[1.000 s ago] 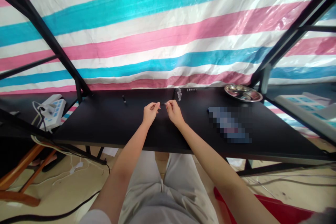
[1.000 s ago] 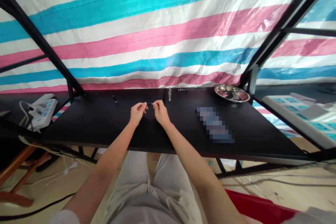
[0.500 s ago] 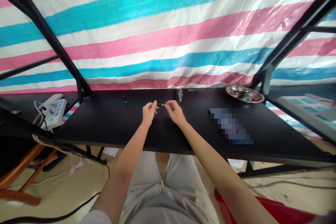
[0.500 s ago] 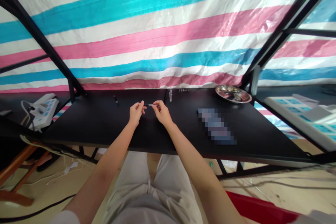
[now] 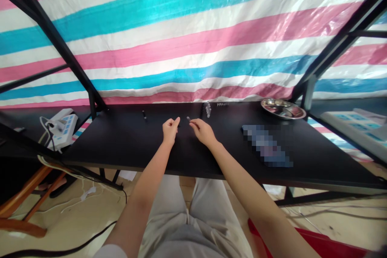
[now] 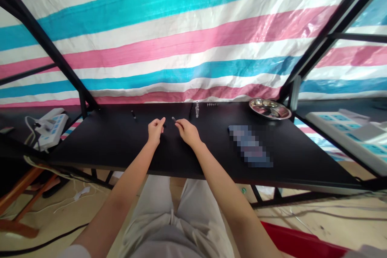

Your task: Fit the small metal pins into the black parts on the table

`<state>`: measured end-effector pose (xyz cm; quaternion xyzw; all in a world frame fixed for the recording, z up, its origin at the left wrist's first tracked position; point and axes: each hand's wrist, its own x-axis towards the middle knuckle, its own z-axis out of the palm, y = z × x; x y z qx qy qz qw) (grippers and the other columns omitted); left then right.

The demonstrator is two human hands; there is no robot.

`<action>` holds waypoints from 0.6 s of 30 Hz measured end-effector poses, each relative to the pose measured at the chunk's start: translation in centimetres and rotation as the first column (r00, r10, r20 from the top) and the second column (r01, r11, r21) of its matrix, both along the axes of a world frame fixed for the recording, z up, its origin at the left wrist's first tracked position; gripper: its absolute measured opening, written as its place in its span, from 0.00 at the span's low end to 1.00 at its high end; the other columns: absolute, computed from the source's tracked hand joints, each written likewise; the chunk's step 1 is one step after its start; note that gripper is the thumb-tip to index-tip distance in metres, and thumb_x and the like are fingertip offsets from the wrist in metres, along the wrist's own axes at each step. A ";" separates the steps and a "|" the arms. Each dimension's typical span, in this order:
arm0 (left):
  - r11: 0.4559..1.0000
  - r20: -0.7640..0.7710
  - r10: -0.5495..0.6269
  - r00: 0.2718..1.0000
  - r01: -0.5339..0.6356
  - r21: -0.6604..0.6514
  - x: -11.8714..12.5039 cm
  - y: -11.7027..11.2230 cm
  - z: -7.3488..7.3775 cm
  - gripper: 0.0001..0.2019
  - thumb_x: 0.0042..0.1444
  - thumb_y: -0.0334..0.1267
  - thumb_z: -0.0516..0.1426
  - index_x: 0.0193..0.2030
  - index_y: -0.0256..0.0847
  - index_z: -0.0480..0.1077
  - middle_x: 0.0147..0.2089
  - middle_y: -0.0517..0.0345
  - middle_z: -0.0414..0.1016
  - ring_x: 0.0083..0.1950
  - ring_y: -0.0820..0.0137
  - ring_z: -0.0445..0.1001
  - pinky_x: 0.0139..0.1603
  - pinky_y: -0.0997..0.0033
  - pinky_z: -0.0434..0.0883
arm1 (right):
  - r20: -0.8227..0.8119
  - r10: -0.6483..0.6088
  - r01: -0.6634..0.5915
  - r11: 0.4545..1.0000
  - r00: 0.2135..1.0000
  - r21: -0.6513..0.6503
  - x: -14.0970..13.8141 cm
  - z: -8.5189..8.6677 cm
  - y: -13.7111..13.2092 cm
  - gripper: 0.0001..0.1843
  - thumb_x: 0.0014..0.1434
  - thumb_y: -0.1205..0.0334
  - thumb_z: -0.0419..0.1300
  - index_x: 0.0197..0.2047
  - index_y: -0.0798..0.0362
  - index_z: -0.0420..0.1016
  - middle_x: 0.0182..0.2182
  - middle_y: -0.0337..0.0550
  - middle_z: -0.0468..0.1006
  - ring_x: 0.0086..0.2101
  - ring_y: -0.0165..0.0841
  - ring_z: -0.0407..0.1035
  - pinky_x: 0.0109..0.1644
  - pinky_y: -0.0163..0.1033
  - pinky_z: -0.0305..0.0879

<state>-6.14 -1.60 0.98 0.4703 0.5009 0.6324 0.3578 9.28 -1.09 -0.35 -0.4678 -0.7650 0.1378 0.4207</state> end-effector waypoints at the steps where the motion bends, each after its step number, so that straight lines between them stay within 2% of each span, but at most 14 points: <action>1: 0.999 -0.014 -0.036 0.999 0.036 -0.003 0.1 -0.2 0.2 0.25 0.45 0.52 0.59 0.14 0.40 0.50 0.11 0.68 0.53 0.16 0.80 0.53 0.22 0.76 0.54 | -0.038 0.036 -0.035 0.999 0.999 0.012 -0.2 0.1 -0.1 0.14 0.61 0.55 0.48 0.42 0.51 0.71 0.38 0.46 0.75 0.36 0.35 0.70 0.41 0.39 0.64; 5: 0.979 -0.069 -0.204 0.976 0.204 -0.016 0.4 -0.5 0.4 0.25 0.45 0.54 0.59 0.15 0.39 0.53 0.12 0.67 0.54 0.17 0.80 0.53 0.22 0.76 0.55 | -0.070 0.161 -0.161 0.987 0.984 0.005 -1.1 0.3 -0.5 0.16 0.61 0.54 0.47 0.42 0.51 0.71 0.37 0.46 0.75 0.36 0.35 0.69 0.41 0.39 0.64; 10: 0.953 -0.004 -0.302 0.953 0.301 -0.039 0.2 -0.1 -0.1 0.25 0.51 0.58 0.51 0.16 0.40 0.54 0.13 0.66 0.52 0.16 0.79 0.53 0.21 0.75 0.52 | -0.025 0.183 -0.184 0.982 0.983 -0.039 -1.6 0.4 -0.5 0.14 0.60 0.55 0.49 0.41 0.51 0.71 0.35 0.46 0.75 0.34 0.35 0.69 0.40 0.39 0.64; 12: 0.955 -0.042 -0.293 0.955 0.291 -0.050 0.1 0.0 -0.2 0.25 0.54 0.57 0.49 0.16 0.40 0.55 0.14 0.65 0.52 0.17 0.78 0.53 0.22 0.74 0.52 | 0.017 0.197 -0.196 0.979 0.980 -0.053 -1.4 0.5 -0.1 0.13 0.59 0.55 0.51 0.40 0.51 0.72 0.33 0.45 0.75 0.32 0.34 0.69 0.38 0.39 0.64; 14: 0.971 -0.162 -0.238 0.958 0.235 -0.039 0.0 0.0 -0.2 0.24 0.55 0.56 0.48 0.16 0.40 0.56 0.16 0.63 0.54 0.19 0.77 0.55 0.24 0.74 0.54 | 0.052 0.189 -0.187 0.981 0.981 -0.044 -0.8 0.5 0.8 0.12 0.58 0.55 0.53 0.40 0.51 0.72 0.33 0.45 0.75 0.31 0.34 0.68 0.37 0.38 0.63; 16: 0.989 -0.311 -0.134 0.941 0.145 0.014 0.0 -0.1 -0.1 0.23 0.54 0.53 0.50 0.16 0.40 0.56 0.18 0.62 0.55 0.23 0.75 0.55 0.27 0.74 0.55 | 0.069 0.119 -0.118 0.993 0.991 -0.021 0.3 0.4 2.0 0.12 0.56 0.55 0.54 0.39 0.52 0.73 0.33 0.45 0.75 0.33 0.34 0.68 0.38 0.38 0.63; 18: 0.995 -0.423 -0.044 0.905 0.077 0.062 0.0 -0.1 -0.2 0.22 0.51 0.50 0.54 0.15 0.40 0.54 0.19 0.62 0.54 0.24 0.75 0.53 0.28 0.73 0.54 | 0.087 -0.024 0.026 0.999 0.996 -0.019 1.6 0.2 3.3 0.12 0.56 0.56 0.54 0.37 0.53 0.73 0.31 0.45 0.75 0.31 0.34 0.68 0.37 0.38 0.62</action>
